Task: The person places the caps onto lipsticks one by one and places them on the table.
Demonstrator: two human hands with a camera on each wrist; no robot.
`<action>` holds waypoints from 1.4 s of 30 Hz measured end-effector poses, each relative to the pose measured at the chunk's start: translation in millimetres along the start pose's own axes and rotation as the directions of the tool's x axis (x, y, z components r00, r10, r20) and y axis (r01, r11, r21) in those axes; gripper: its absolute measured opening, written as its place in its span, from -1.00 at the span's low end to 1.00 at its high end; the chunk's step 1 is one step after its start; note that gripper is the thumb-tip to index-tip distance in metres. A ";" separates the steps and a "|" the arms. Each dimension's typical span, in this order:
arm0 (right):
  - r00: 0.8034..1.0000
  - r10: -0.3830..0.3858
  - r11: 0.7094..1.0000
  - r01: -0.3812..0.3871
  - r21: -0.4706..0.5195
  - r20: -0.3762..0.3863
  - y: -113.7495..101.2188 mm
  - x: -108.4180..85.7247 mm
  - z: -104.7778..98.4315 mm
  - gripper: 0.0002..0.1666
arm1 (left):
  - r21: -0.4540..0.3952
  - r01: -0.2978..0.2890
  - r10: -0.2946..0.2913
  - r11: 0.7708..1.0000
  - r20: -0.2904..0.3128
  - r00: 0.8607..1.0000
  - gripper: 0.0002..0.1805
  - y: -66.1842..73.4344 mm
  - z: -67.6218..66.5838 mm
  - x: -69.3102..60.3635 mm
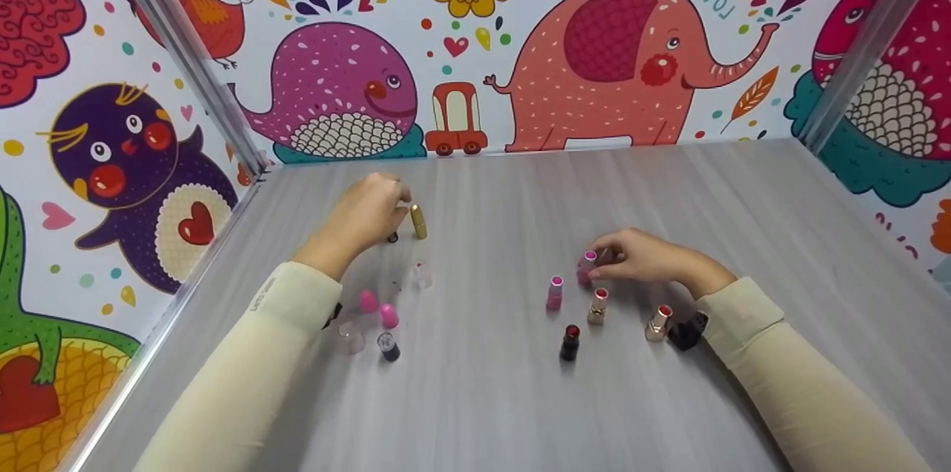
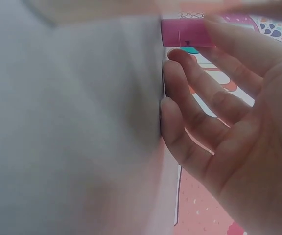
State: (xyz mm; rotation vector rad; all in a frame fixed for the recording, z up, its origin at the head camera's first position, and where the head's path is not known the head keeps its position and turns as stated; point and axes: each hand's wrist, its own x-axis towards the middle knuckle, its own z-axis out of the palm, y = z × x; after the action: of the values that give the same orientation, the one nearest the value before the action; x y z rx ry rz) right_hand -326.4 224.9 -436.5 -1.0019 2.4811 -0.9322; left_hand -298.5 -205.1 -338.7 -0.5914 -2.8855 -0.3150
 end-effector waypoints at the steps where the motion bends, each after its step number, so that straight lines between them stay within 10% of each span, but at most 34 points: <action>1: 1.000 0.000 1.000 0.000 0.003 0.002 0.2 -0.2 0.2 -0.76 | -0.009 0.000 0.000 1.000 -0.005 1.000 -0.84 -1.3 -0.9 -3.1; 10: 0.999 -0.012 0.999 0.010 -0.035 -0.049 3.3 -4.2 -1.7 -0.83 | -0.087 0.010 -0.010 0.996 0.004 1.000 -0.88 -23.3 -1.6 -34.1; 19: 0.996 -0.026 0.996 0.019 -0.086 -0.090 4.9 -11.2 -6.9 -0.89 | -0.215 0.000 0.047 0.977 0.212 0.976 -0.93 -36.6 -1.1 -61.1; 32: 0.992 0.000 0.994 -0.014 -0.111 -0.125 10.4 -24.4 -11.7 -0.91 | -0.219 0.060 0.028 0.974 0.378 0.925 -0.80 -45.5 12.0 -76.7; 42: 0.985 0.030 0.992 -0.051 -0.119 -0.172 14.0 -38.6 -12.0 -0.89 | -0.193 0.033 0.041 0.981 0.367 0.929 -0.84 -49.1 24.3 -78.5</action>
State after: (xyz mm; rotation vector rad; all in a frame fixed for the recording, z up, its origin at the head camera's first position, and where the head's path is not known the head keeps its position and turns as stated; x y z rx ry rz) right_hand -312.0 265.2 -435.5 -0.9405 2.7199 -0.8954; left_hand -250.6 -272.1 -387.3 -0.7638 -3.2369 -0.5474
